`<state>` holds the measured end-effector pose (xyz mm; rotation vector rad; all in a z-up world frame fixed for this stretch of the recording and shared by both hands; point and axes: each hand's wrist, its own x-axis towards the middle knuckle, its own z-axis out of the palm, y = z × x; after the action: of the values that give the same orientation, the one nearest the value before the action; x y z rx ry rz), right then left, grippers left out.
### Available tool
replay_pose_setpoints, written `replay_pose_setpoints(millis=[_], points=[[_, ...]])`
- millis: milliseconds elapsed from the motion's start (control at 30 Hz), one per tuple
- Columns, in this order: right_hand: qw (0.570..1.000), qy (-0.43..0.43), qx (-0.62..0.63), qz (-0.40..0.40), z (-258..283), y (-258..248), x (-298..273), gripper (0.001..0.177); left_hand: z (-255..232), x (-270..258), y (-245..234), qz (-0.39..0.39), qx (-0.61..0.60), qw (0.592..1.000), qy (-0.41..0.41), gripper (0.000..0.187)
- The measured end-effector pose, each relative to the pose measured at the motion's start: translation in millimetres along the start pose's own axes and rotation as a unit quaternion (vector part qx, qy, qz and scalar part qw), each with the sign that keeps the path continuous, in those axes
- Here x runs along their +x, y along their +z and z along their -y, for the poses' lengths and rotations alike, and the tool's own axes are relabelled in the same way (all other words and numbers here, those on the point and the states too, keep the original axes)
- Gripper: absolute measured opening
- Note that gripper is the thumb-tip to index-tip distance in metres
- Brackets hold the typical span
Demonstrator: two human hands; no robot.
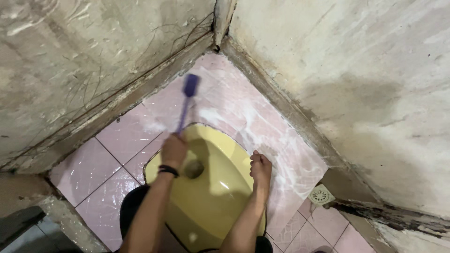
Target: The person cleans the floor and a squat toilet using a brush and cleaning solution.
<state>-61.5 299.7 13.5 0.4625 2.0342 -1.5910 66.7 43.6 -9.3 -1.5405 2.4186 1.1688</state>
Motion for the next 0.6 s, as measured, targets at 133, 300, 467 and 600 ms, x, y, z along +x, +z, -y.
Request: replay_pose_setpoints(millis=[133,300,467,600], points=[[1.0,-0.004,-0.009,0.001,-3,1,1,0.017,-6,-19,-6,0.003,0.006,1.0,-0.007,0.05],[1.0,0.005,-0.028,0.001,2,4,0,0.018,-8,-27,-8,-0.003,0.028,1.0,-0.001,0.054],[0.999,0.011,-0.031,0.008,3,13,1,0.018,32,-19,-2,-0.086,-0.097,0.992,-0.003,0.054],[0.999,0.015,-0.033,0.015,3,21,1,0.019,11,-46,46,-0.021,-0.034,0.999,0.031,0.05]])
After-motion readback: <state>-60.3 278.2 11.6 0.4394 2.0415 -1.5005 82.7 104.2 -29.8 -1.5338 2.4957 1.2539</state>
